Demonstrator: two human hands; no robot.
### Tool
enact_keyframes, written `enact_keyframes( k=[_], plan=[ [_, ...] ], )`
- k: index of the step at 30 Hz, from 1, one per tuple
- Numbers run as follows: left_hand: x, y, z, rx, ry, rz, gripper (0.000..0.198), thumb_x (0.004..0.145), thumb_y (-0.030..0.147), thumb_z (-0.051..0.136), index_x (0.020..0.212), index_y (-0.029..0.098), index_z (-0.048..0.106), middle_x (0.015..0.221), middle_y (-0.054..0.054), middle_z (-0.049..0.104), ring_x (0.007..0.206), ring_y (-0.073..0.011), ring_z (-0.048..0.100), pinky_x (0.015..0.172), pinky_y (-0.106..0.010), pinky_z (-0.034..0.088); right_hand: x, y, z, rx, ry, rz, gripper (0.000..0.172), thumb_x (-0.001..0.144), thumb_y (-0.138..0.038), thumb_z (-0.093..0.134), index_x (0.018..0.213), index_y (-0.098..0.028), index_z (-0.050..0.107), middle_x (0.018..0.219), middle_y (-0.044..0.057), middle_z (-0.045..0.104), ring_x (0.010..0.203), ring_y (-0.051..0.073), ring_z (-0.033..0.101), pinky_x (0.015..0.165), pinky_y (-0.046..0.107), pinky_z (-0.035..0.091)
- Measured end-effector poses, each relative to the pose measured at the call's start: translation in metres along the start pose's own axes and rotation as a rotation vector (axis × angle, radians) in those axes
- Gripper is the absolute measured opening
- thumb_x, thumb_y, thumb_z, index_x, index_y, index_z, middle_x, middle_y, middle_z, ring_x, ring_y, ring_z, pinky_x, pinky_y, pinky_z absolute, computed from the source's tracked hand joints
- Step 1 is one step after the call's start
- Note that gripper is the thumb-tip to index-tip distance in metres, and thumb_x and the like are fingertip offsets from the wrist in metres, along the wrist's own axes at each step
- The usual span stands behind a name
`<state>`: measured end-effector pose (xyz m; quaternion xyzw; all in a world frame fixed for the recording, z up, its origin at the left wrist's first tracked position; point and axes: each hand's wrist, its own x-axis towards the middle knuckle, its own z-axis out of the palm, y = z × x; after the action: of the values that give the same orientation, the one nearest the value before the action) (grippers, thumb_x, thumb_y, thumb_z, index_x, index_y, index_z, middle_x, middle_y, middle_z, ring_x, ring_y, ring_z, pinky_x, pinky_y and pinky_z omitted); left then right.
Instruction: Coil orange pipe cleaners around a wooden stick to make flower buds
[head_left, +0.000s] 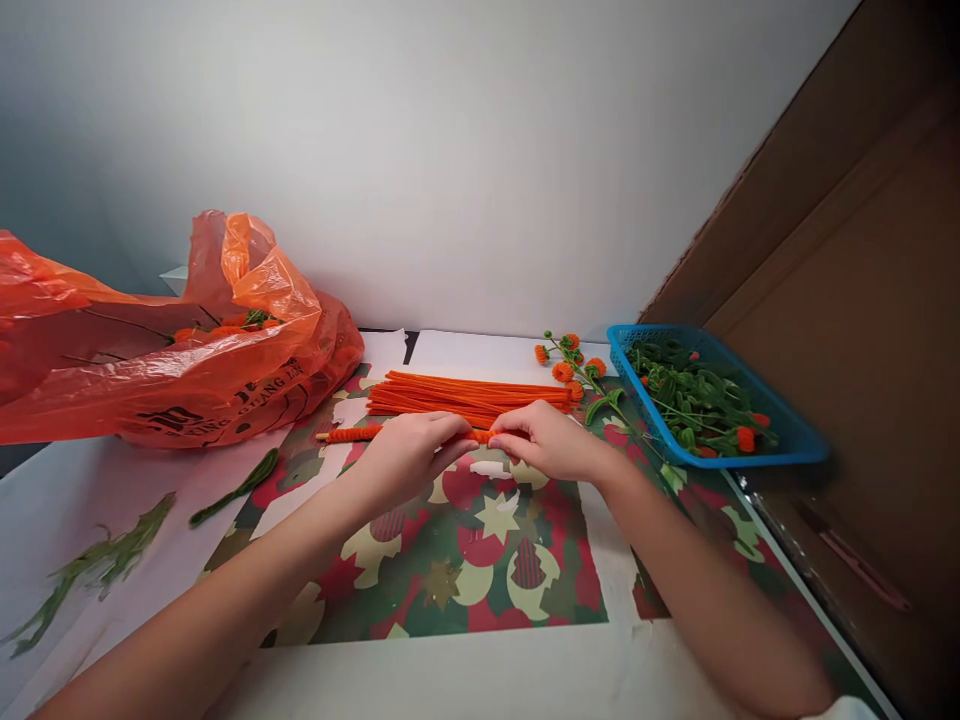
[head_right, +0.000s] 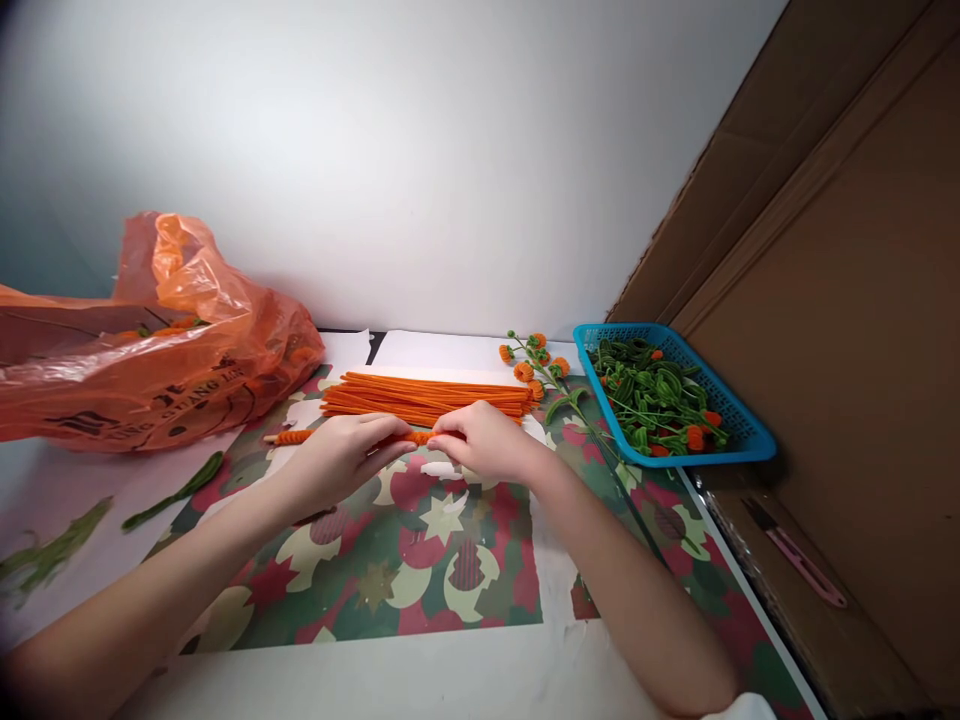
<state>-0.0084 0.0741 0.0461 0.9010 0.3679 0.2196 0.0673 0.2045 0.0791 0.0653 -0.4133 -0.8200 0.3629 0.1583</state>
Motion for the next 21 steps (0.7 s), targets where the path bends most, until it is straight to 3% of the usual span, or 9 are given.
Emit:
enact_keyframes(
  k=[5, 11, 15, 18, 21],
  plan=[
    [0.004, 0.002, -0.010, -0.188, -0.127, -0.166, 0.033, 0.092, 0.034, 0.043, 0.064, 0.017, 0.047, 0.054, 0.005, 0.044, 0.049, -0.0085, 0.035, 0.048, -0.022, 0.027, 0.003, 0.001, 0.008, -0.371, 0.161, -0.191, 0.023, 0.091, -0.024, 0.048, 0.076, -0.015, 0.063, 0.069, 0.002, 0.064, 0.062, 0.012, 0.050, 0.057, 0.023, 0.030],
    [0.004, 0.002, -0.012, -0.224, -0.175, -0.189, 0.033, 0.093, 0.035, 0.039, 0.065, 0.018, 0.044, 0.056, 0.005, 0.042, 0.051, -0.0092, 0.036, 0.048, -0.022, 0.026, 0.005, 0.003, 0.012, -0.508, 0.195, -0.265, 0.026, 0.093, -0.025, 0.045, 0.076, -0.015, 0.061, 0.070, 0.004, 0.063, 0.063, 0.013, 0.052, 0.058, 0.025, 0.029],
    [0.002, 0.000, -0.007, -0.073, -0.119, -0.127, 0.028, 0.093, 0.034, 0.041, 0.072, 0.019, 0.050, 0.061, 0.003, 0.051, 0.053, -0.0105, 0.044, 0.049, -0.022, 0.030, 0.003, -0.001, 0.008, -0.383, 0.144, -0.131, 0.027, 0.092, -0.028, 0.046, 0.073, -0.016, 0.061, 0.070, 0.003, 0.064, 0.063, 0.013, 0.053, 0.058, 0.024, 0.031],
    [0.000, -0.002, 0.001, 0.141, -0.036, 0.034, 0.021, 0.093, 0.031, 0.042, 0.082, 0.018, 0.055, 0.071, 0.000, 0.060, 0.061, -0.0137, 0.053, 0.051, -0.024, 0.032, 0.002, -0.001, 0.004, -0.111, -0.015, -0.012, 0.035, 0.094, -0.032, 0.039, 0.070, -0.016, 0.059, 0.068, 0.002, 0.065, 0.062, 0.012, 0.057, 0.059, 0.022, 0.037],
    [-0.001, -0.003, 0.008, 0.289, 0.001, 0.199, 0.025, 0.094, 0.027, 0.038, 0.080, 0.018, 0.057, 0.066, 0.000, 0.060, 0.058, -0.0143, 0.053, 0.051, -0.025, 0.031, 0.002, 0.003, 0.004, 0.168, -0.197, 0.058, 0.037, 0.096, -0.035, 0.032, 0.073, -0.017, 0.055, 0.066, 0.002, 0.066, 0.062, 0.012, 0.061, 0.061, 0.022, 0.043]
  ],
)
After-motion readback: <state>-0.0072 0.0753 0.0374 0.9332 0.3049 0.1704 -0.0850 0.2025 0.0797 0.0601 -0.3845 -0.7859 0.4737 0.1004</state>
